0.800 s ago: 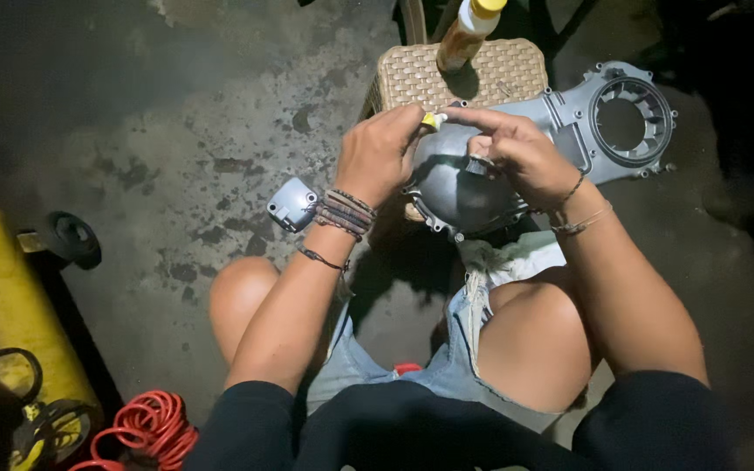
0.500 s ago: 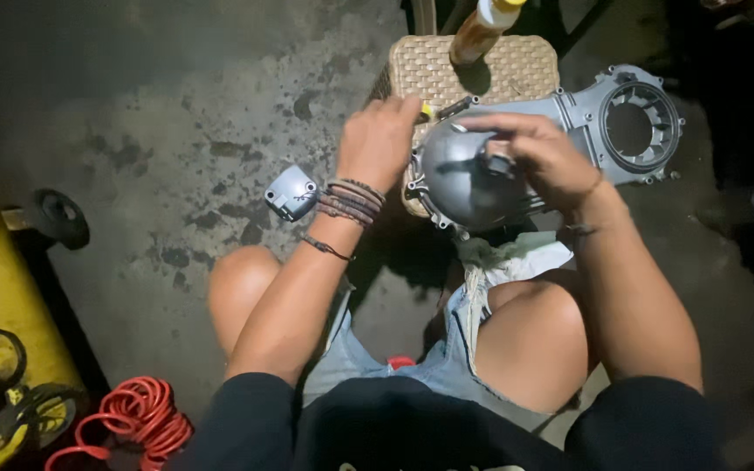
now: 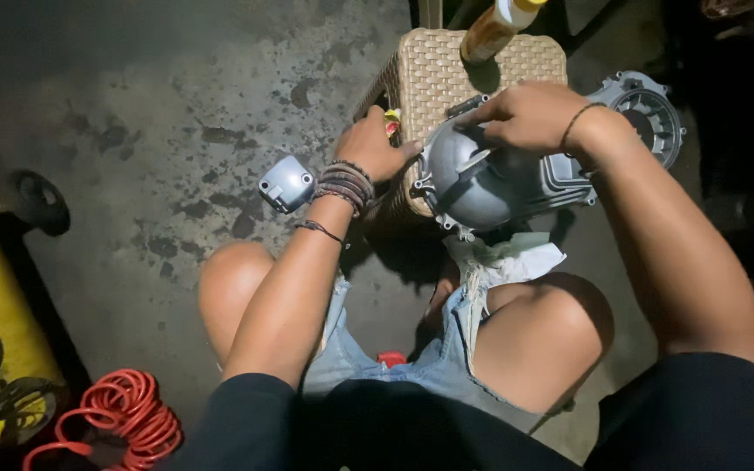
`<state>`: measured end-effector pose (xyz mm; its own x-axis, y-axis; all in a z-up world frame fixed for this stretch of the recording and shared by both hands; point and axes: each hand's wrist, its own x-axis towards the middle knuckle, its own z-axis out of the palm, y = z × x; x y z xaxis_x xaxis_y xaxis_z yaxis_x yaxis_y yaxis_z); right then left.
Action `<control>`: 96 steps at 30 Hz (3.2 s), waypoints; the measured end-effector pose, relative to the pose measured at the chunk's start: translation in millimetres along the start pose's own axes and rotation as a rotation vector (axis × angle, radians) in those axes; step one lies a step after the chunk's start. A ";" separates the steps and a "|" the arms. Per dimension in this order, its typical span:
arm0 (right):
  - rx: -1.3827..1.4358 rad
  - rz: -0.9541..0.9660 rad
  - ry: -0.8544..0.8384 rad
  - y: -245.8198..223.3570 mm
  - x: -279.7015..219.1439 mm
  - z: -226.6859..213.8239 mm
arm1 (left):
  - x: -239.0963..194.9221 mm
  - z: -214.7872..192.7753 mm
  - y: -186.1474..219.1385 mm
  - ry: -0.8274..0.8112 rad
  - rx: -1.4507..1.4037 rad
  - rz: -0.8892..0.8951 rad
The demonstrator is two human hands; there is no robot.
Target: The person sits on the floor and scrubs a silver engine casing with a toothbrush and a yellow sponge. They repeatedly dip the toothbrush into a bottle of liquid and scrub various surfaces of the engine part, including the rounded top and the edges.
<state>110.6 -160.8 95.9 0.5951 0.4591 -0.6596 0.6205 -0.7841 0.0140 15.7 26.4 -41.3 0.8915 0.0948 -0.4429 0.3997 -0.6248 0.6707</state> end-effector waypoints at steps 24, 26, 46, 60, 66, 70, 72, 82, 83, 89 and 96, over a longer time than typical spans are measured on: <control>-0.440 -0.047 -0.055 -49.0 -18.6 24.7 | -22.1 -25.0 8.7 -0.005 -0.014 0.019; -0.462 -0.073 -0.057 -45.0 -14.9 34.4 | -21.7 -27.8 7.6 -0.008 -0.005 0.021; -0.491 -0.027 -0.106 -65.3 -46.6 2.6 | -21.7 -29.5 11.9 -0.020 -0.009 0.003; -0.190 0.102 -0.309 -78.5 -25.9 -35.0 | 0.4 -14.1 -1.2 -0.014 0.040 -0.116; -0.066 0.041 0.417 52.8 15.8 13.8 | 0.5 -12.8 -0.2 -0.010 0.059 -0.089; 0.016 0.211 0.519 53.2 17.2 48.0 | -5.1 -16.3 6.7 -0.020 0.031 -0.106; -0.131 0.226 0.714 59.5 33.7 68.8 | -6.1 -17.2 9.1 -0.028 0.029 -0.108; -0.094 0.203 0.677 22.2 23.0 57.5 | 4.6 -8.4 -1.5 0.000 0.051 -0.076; -0.139 0.218 0.686 22.1 27.2 59.6 | 3.7 -9.1 -1.0 -0.001 0.044 -0.071; -0.099 -0.003 0.477 -5.7 13.7 43.7 | -12.6 -21.6 3.9 0.022 -0.004 -0.004; -0.435 0.019 0.402 -17.7 35.0 31.7 | -1.0 -10.9 -1.1 0.019 0.047 -0.105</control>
<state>104.2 -144.1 48.7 0.7022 0.6355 -0.3210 0.7098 -0.5893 0.3860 16.7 35.5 -35.1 0.8491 0.1759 -0.4980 0.4812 -0.6462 0.5923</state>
